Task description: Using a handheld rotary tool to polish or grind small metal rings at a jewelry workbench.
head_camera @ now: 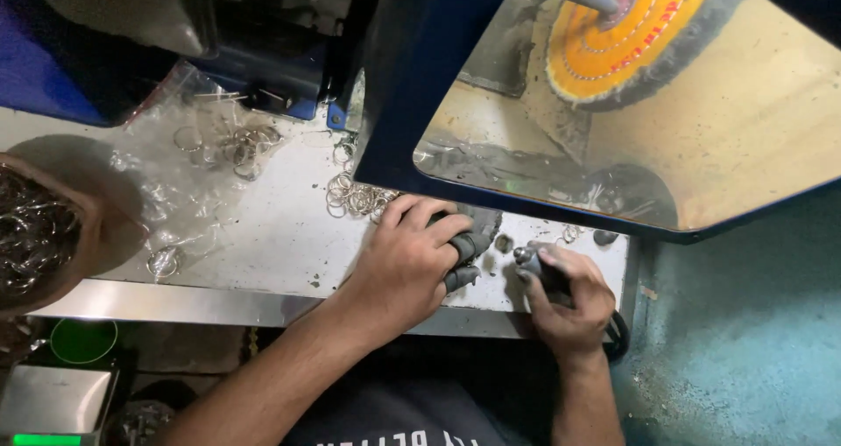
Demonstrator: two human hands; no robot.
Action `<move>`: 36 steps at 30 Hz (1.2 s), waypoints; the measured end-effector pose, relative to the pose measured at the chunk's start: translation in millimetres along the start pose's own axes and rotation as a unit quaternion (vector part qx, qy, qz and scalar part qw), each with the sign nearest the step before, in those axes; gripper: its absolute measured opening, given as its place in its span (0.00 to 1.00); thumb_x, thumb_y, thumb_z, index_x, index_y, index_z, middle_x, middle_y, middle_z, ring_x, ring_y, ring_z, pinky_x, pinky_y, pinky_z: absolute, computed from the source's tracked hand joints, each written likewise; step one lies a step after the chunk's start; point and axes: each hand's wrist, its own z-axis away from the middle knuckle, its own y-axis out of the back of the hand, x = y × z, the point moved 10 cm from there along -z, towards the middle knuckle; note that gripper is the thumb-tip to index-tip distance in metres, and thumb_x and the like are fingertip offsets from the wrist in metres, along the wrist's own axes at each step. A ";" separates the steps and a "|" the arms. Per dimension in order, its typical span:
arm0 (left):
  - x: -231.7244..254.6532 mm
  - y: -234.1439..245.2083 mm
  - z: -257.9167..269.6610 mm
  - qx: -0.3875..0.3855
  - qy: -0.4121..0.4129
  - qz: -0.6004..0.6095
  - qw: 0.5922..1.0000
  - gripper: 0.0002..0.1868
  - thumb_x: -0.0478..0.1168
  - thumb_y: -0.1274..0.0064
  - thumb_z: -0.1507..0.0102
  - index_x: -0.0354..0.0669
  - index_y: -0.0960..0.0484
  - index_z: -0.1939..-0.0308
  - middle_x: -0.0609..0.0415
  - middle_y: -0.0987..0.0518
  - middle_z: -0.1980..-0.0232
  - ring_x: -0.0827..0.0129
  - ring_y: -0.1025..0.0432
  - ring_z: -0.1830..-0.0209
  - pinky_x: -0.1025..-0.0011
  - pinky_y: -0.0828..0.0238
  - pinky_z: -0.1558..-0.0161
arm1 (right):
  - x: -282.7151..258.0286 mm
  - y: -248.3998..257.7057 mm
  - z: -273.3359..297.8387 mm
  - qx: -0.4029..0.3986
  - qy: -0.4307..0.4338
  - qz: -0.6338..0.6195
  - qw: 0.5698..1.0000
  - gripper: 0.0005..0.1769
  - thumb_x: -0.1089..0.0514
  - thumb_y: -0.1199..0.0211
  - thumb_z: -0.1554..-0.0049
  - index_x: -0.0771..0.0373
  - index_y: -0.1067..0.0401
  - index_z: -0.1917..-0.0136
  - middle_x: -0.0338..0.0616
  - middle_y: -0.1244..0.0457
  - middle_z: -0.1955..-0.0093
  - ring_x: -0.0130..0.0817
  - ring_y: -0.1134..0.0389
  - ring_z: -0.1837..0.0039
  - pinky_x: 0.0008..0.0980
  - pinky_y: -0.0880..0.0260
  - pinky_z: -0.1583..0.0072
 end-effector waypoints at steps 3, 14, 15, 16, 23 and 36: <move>-3.5 -5.2 2.0 -0.002 0.005 0.007 1.000 0.06 0.35 0.34 0.51 0.37 0.15 0.76 0.55 0.17 0.53 0.57 0.28 0.43 0.51 0.42 0.37 | -0.1 -10.3 2.6 -0.006 0.026 -0.052 0.998 0.20 0.53 0.17 0.57 0.64 0.21 0.56 0.47 0.27 0.59 0.49 0.24 0.57 0.44 0.23 0.51; -12.0 -22.3 8.5 -0.024 0.024 0.009 0.999 0.13 0.44 0.31 0.48 0.38 0.15 0.75 0.57 0.18 0.52 0.57 0.30 0.41 0.48 0.45 0.34 | -7.2 -32.3 -12.9 -0.052 0.028 -0.098 0.993 0.17 0.51 0.20 0.53 0.59 0.22 0.55 0.45 0.26 0.57 0.46 0.26 0.58 0.41 0.24 0.51; -12.2 -23.3 8.2 -0.024 0.022 0.006 0.999 0.14 0.46 0.31 0.47 0.39 0.15 0.75 0.58 0.18 0.53 0.57 0.30 0.41 0.48 0.45 0.34 | -4.4 -33.8 -12.6 -0.062 0.019 -0.100 0.993 0.17 0.50 0.20 0.53 0.58 0.22 0.55 0.43 0.26 0.56 0.46 0.27 0.57 0.40 0.25 0.50; -10.7 -19.5 7.0 -0.025 0.021 0.005 0.999 0.14 0.46 0.31 0.47 0.39 0.15 0.75 0.58 0.18 0.53 0.57 0.30 0.41 0.48 0.45 0.34 | -5.5 -33.2 -13.6 -0.061 0.018 -0.100 0.993 0.17 0.50 0.20 0.53 0.58 0.22 0.55 0.43 0.26 0.56 0.46 0.27 0.57 0.40 0.25 0.50; -8.6 -19.1 4.7 -0.052 0.021 -0.007 0.998 0.05 0.26 0.39 0.52 0.38 0.14 0.75 0.58 0.18 0.52 0.53 0.30 0.42 0.47 0.44 0.37 | -3.0 -33.6 -15.2 -0.074 0.002 -0.097 0.993 0.13 0.51 0.22 0.52 0.58 0.21 0.57 0.41 0.26 0.57 0.43 0.29 0.58 0.36 0.25 0.52; -8.5 -20.6 6.2 -0.056 0.019 -0.007 0.998 0.07 0.25 0.41 0.55 0.37 0.14 0.75 0.57 0.18 0.51 0.49 0.30 0.44 0.46 0.43 0.39 | -1.0 -34.8 -13.6 -0.067 0.002 -0.092 0.994 0.12 0.52 0.22 0.52 0.58 0.19 0.57 0.40 0.26 0.58 0.40 0.29 0.57 0.34 0.25 0.51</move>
